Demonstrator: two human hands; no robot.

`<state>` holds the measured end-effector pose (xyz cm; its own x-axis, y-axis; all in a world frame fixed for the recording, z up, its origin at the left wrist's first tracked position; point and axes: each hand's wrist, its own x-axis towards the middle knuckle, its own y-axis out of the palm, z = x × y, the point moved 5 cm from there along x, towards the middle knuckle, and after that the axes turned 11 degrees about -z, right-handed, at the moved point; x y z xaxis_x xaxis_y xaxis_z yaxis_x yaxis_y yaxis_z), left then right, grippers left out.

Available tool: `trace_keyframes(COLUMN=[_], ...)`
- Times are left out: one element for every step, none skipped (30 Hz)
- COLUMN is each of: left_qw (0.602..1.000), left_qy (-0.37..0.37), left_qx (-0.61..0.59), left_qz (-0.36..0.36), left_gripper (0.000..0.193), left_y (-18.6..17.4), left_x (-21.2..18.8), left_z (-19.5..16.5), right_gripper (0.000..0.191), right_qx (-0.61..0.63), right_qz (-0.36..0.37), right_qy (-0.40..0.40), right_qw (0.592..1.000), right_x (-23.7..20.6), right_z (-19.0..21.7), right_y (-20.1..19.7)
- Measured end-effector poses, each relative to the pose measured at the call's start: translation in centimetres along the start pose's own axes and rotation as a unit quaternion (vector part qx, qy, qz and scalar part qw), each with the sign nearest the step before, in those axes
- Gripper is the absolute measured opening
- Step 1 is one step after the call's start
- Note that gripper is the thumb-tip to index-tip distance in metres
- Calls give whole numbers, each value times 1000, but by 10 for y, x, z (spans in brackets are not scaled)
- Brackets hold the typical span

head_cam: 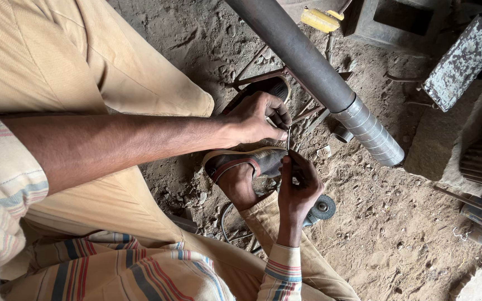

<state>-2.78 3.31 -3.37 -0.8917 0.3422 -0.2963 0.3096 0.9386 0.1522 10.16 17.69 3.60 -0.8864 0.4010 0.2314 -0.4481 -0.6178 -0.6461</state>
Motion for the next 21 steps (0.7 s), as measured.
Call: trace_keyframes(left_qw=[1000,1000,999,999,999,999,999,999,999,999,999,999,999,999,1000,999,998,998,998,999,999], left_qy=[-2,-4,-6,-7,-10,-12,-18,-24,-30,-31,-32,-33,-26,-20,-15,-22,-29,-35,-26,-17,-7], left_qx=[10,21,31,30,31,30,28,25,22,26,30,33,30,26,22,35,47,60,51,42,32], left_qz=[6,12,18,17,15,14,14,14,13,6,-2,-9,-4,0,4,4,4,5,-8,-21,-34], left_gripper=[31,28,25,25,25,25,25,25,25,29,33,37,35,32,30,30,31,31,40,49,59], left_y=[1,1,1,1,0,-1,-1,-1,-2,-3,-3,-4,-3,-3,-2,-3,-3,-3,-5,-6,-7], left_x=[0,0,-1,-1,-2,-2,-2,-3,-3,-3,-2,-2,-1,-1,-1,-1,-1,-1,-1,-2,-2], left_z=[0,0,0,-1,-2,-2,-3,-3,-2,-2,-2,-1,-1,0,0,3,5,7,6,5,3], right_gripper=[17,17,17,17,17,17,17,17,17,18,18,18,18,18,17,16,16,16,16,16,15], right_qx=[2,1,0,-1,-5,-9,-13,-11,-10,-8,-3,1,5,2,0,-4,-7,-9,-10,-16,-22], right_qz=[-1,-1,-1,-2,-1,-1,0,-1,-1,-2,-4,-6,-9,-15,-20,-25,-27,-30,-34,-32,-30], right_qy=[0,-2,-4,-6,-6,-6,-6,-5,-5,-4,-10,-15,-21,-23,-23,-23,-14,-6,2,-2,-6], right_qw=[1000,1000,1000,1000,1000,1000,1000,1000,1000,1000,1000,1000,1000,1000,1000,999,1000,999,999,999,999], right_x=[0,0,0,0,0,0,0,0,0,0,0,0,1,1,1,1,1,1,1,1,0], right_z=[0,0,1,1,2,2,2,3,3,4,5,6,8,8,9,9,8,8,7,8,8], right_y=[0,0,0,-1,0,0,0,0,0,0,0,0,0,-1,-2,-2,-3,-3,-4,-4,-4])
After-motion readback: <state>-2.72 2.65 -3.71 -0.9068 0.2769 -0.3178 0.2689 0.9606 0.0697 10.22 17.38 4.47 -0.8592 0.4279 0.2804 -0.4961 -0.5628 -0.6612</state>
